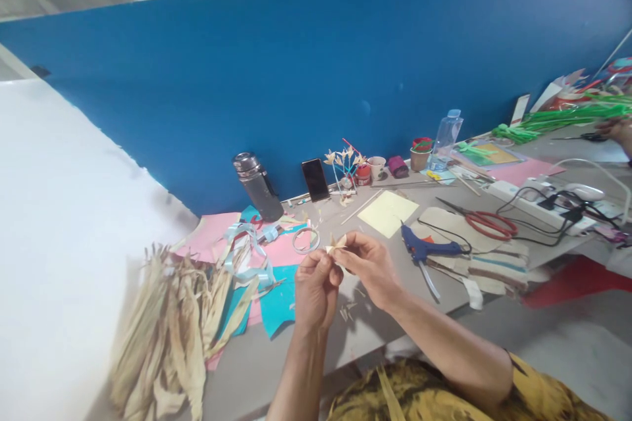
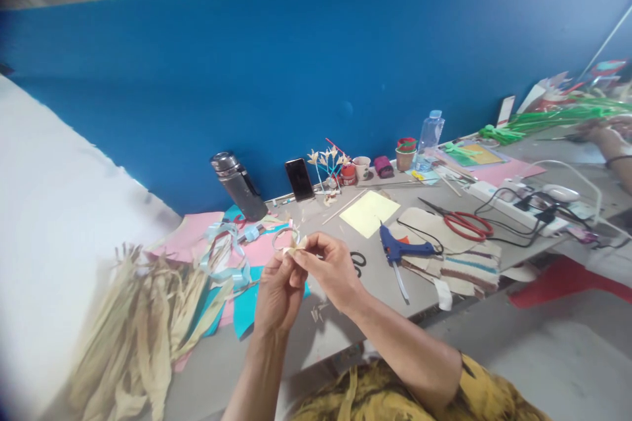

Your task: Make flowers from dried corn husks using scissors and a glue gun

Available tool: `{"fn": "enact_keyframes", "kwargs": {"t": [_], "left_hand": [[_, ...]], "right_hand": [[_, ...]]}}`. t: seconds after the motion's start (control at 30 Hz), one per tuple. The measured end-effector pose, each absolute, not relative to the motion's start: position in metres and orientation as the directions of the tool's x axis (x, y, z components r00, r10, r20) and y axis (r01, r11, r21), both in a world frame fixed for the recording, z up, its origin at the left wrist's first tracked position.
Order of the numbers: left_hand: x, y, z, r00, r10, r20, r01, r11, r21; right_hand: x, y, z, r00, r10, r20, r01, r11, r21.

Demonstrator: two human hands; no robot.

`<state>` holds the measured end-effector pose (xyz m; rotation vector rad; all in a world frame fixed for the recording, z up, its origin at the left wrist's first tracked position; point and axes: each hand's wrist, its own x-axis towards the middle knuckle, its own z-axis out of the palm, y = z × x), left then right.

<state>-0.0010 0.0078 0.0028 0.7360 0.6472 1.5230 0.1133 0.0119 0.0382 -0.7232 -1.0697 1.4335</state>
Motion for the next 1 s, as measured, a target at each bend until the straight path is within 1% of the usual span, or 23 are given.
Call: {"fn": "enact_keyframes", "kwargs": {"t": [0.13,0.27,0.33,0.37,0.4,0.43,0.5,0.53,0.57,0.6,0.67,0.7,0.8,0.9,1.0], "left_hand": [[0.0,0.01,0.005,-0.017,0.997,0.075,-0.624,-0.069,0.778],[0.004,0.01,0.012,0.049,0.998,0.039,-0.676,0.005,0.737],[0.004,0.01,0.013,0.047,0.999,0.018,-0.689,0.02,0.725],[0.003,0.011,0.013,0.028,0.999,0.016,-0.675,0.007,0.738],[0.001,0.011,0.012,-0.001,1.0,0.026,-0.633,-0.021,0.774],[-0.002,0.012,0.011,-0.032,0.998,0.05,-0.556,-0.059,0.829],[-0.01,0.015,0.01,-0.102,0.986,0.134,-0.32,-0.16,0.934],[-0.015,0.015,0.009,-0.132,0.976,0.174,-0.199,-0.198,0.96],[-0.018,0.016,0.009,-0.171,0.966,0.194,-0.123,-0.216,0.969],[-0.021,0.016,0.009,-0.202,0.961,0.187,-0.109,-0.212,0.971],[-0.021,0.015,0.01,-0.223,0.966,0.131,-0.217,-0.18,0.959],[-0.02,0.014,0.011,-0.197,0.975,0.104,-0.297,-0.16,0.941],[-0.01,0.01,0.014,-0.045,0.997,0.064,-0.468,-0.078,0.88],[-0.002,0.007,0.018,0.044,0.999,0.03,-0.537,-0.002,0.843],[-0.001,0.007,0.019,0.049,0.999,0.018,-0.56,0.013,0.829]], "right_hand": [[0.115,0.015,0.038,-0.157,0.982,0.108,-0.472,0.021,-0.881],[0.118,0.021,0.032,-0.152,0.985,0.08,-0.517,-0.011,-0.856],[0.12,0.023,0.031,-0.133,0.989,0.07,-0.52,-0.01,-0.854],[0.121,0.024,0.031,-0.126,0.99,0.067,-0.518,-0.008,-0.855],[0.121,0.024,0.031,-0.121,0.991,0.064,-0.516,-0.008,-0.856],[0.122,0.024,0.03,-0.12,0.991,0.061,-0.515,-0.01,-0.857],[0.123,0.024,0.03,-0.12,0.991,0.057,-0.518,-0.013,-0.855],[0.123,0.024,0.029,-0.117,0.991,0.057,-0.521,-0.012,-0.853],[0.123,0.024,0.028,-0.113,0.992,0.058,-0.522,-0.01,-0.853],[0.122,0.023,0.027,-0.11,0.992,0.057,-0.521,-0.009,-0.853],[0.12,0.022,0.027,-0.109,0.993,0.054,-0.516,-0.01,-0.856],[0.119,0.021,0.027,-0.114,0.992,0.051,-0.514,-0.014,-0.858],[0.116,0.017,0.033,-0.137,0.99,0.04,-0.513,-0.036,-0.858],[0.116,0.013,0.039,-0.127,0.991,0.048,-0.48,-0.019,-0.877],[0.119,0.012,0.039,-0.089,0.991,0.102,-0.4,0.058,-0.915]]}}
